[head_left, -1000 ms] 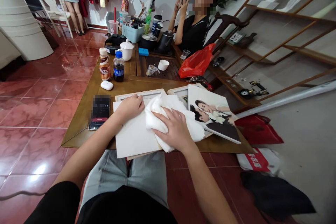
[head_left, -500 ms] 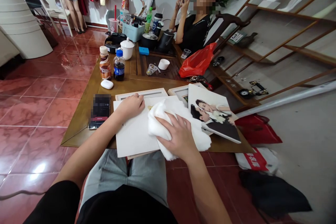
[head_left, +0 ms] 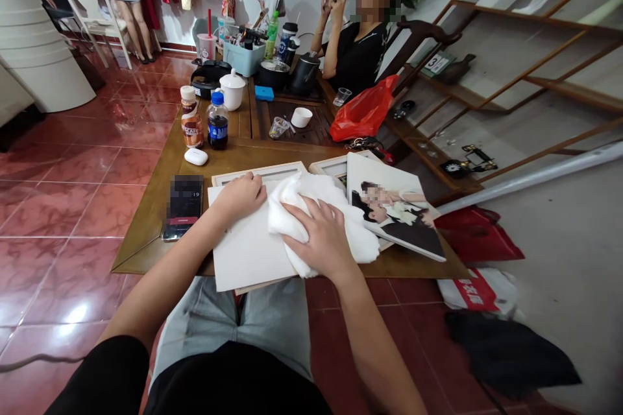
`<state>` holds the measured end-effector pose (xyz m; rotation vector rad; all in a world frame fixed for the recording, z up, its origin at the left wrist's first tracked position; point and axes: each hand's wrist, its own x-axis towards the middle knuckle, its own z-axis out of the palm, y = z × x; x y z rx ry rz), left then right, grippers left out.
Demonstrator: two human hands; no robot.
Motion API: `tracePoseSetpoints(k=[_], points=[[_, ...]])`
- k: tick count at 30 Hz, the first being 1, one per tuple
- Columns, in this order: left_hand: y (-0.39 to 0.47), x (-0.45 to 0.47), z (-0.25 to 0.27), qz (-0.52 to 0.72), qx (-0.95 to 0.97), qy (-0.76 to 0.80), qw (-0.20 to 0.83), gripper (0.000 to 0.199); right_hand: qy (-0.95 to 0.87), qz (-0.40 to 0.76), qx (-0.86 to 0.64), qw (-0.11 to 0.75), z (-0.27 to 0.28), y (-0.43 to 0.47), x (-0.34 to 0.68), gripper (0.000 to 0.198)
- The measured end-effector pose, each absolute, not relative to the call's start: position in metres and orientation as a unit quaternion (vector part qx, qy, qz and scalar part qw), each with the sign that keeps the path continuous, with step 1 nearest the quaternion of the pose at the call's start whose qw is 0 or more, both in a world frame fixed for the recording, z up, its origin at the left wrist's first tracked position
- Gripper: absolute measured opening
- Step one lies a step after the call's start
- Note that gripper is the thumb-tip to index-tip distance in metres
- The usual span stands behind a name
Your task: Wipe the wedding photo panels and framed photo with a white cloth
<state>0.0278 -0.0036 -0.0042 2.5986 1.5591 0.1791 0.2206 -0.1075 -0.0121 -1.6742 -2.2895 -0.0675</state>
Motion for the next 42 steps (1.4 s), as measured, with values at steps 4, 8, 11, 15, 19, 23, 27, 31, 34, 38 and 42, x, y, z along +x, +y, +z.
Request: tracePoseSetpoints(k=[4, 8, 11, 15, 19, 23, 27, 31, 34, 38, 42], points=[[-0.004, 0.027, -0.005, 0.059, 0.853, 0.516, 0.053, 0.039, -0.796, -0.043, -0.584, 0.151, -0.017, -0.138, 0.229, 0.055], [-0.004, 0.027, -0.004, 0.058, 0.855, 0.512, 0.055, 0.039, -0.803, -0.052, -0.575, 0.148, -0.020, -0.151, 0.235, 0.054], [-0.004, 0.028, -0.004, 0.054, 0.858, 0.508, 0.058, 0.039, -0.805, -0.043, -0.574, 0.143, -0.019, -0.142, 0.234, 0.052], [-0.003, 0.028, -0.004, 0.056, 0.862, 0.500, 0.052, 0.038, -0.792, -0.038, -0.592, 0.143, -0.015, -0.116, 0.224, 0.051], [-0.002, 0.027, -0.004, 0.052, 0.865, 0.496, 0.050, 0.038, -0.784, -0.032, -0.603, 0.146, -0.011, -0.095, 0.215, 0.051], [-0.004, 0.028, -0.003, 0.053, 0.859, 0.506, 0.052, 0.038, -0.777, -0.026, -0.610, 0.154, -0.011, -0.091, 0.212, 0.052], [-0.005, 0.028, -0.002, 0.058, 0.850, 0.521, 0.058, 0.037, -0.780, -0.035, -0.603, 0.164, -0.016, -0.104, 0.217, 0.051], [-0.005, 0.029, -0.001, 0.059, 0.850, 0.520, 0.062, 0.038, -0.786, -0.056, -0.593, 0.169, -0.021, -0.128, 0.223, 0.052], [-0.005, 0.028, -0.002, 0.061, 0.851, 0.518, 0.063, 0.037, -0.781, -0.070, -0.597, 0.173, -0.022, -0.141, 0.225, 0.053], [-0.004, 0.028, -0.003, 0.062, 0.854, 0.513, 0.060, 0.037, -0.782, -0.063, -0.597, 0.170, -0.020, -0.138, 0.225, 0.053], [-0.004, 0.028, -0.004, 0.065, 0.860, 0.503, 0.054, 0.037, -0.782, -0.042, -0.598, 0.167, -0.017, -0.116, 0.222, 0.052]])
